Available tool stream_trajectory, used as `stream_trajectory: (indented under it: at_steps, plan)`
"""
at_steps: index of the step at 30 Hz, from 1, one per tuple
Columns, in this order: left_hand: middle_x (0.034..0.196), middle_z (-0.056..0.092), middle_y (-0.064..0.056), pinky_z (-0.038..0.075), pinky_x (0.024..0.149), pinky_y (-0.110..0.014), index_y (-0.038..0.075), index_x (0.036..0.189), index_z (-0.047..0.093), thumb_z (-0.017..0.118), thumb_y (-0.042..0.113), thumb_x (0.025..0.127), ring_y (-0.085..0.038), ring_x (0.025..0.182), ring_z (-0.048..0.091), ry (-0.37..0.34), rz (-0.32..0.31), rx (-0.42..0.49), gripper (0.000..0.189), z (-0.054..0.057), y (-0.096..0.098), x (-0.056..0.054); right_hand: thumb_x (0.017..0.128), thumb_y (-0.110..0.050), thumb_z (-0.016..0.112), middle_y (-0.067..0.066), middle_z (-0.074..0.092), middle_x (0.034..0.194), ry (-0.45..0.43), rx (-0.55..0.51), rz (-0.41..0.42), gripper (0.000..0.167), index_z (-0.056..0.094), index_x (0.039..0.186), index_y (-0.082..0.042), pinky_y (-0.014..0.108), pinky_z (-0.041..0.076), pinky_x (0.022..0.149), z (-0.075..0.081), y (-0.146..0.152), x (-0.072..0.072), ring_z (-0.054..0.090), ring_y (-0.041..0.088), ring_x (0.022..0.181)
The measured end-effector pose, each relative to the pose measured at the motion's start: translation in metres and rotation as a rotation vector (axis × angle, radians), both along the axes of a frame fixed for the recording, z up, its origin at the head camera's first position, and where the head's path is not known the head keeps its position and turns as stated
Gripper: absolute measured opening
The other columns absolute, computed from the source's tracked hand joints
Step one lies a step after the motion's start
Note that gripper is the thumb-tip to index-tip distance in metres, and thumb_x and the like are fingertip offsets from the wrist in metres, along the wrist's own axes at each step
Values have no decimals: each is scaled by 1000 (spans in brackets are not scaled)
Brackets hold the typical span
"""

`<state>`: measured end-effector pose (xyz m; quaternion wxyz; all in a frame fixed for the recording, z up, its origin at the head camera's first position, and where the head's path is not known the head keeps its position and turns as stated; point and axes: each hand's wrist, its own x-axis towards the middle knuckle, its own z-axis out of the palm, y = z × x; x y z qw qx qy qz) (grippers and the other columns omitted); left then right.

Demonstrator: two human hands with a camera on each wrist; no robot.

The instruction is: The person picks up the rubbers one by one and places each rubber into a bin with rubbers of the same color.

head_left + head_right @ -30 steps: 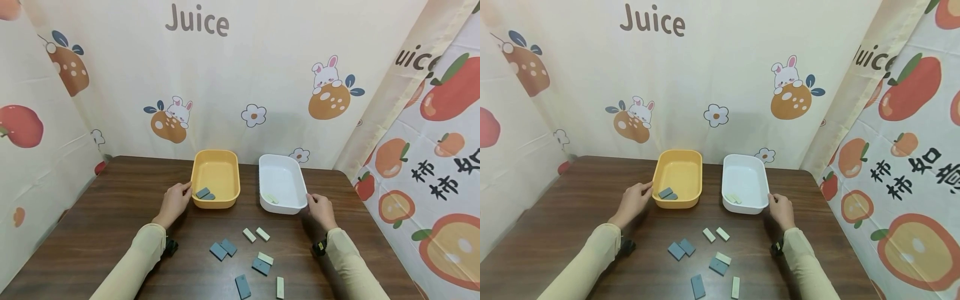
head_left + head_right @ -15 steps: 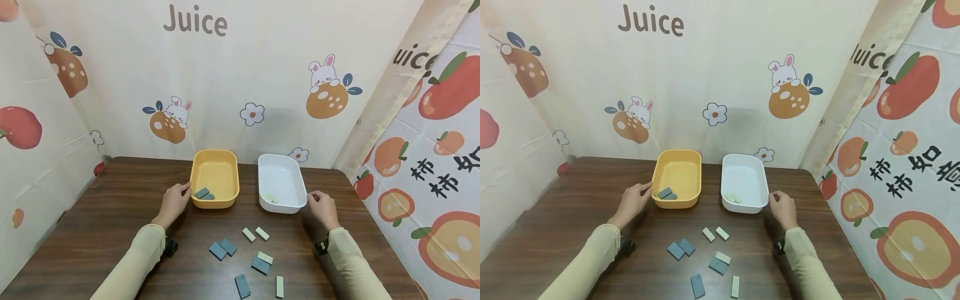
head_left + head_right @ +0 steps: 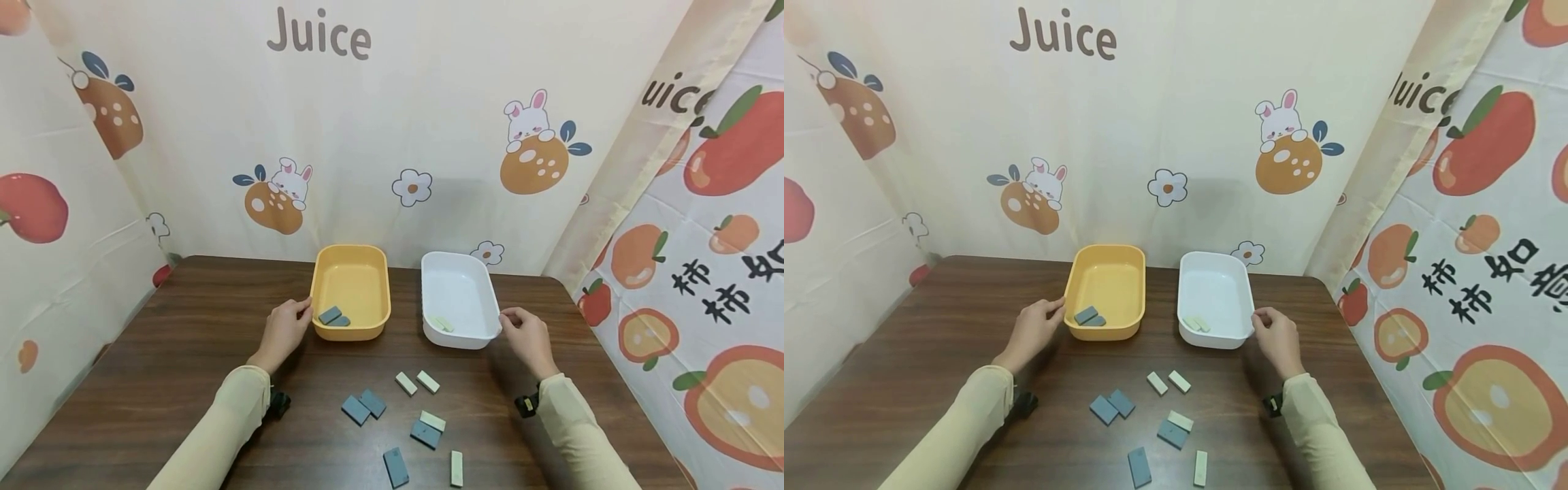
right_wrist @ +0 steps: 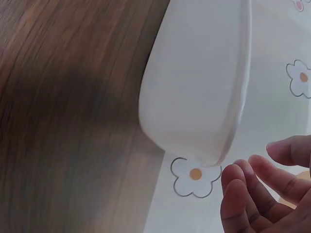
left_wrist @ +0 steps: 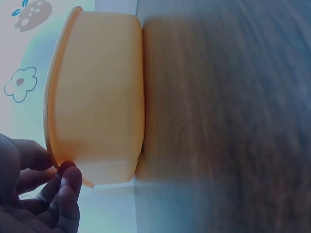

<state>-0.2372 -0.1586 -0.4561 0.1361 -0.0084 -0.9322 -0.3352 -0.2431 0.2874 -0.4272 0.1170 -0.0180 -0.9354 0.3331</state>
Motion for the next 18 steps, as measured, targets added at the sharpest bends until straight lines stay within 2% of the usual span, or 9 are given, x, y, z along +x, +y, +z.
stream_trajectory:
  at_steps: [7,18]
  plan:
    - [94,68,-17,39,60,-29,0,125,64,59,15,95,-22,65,48,-26,1,7,34,1,-1,0,97,-17,56,17,68,93,-27,-17,62,26,69,109,1,24,44,60,9,-11,5,55,20,76]
    - [91,67,-16,39,59,-29,0,125,65,60,15,95,-21,63,47,-11,-3,12,34,1,-3,0,94,-15,61,13,66,85,-20,18,143,22,69,107,0,22,44,63,15,-26,10,55,18,75]
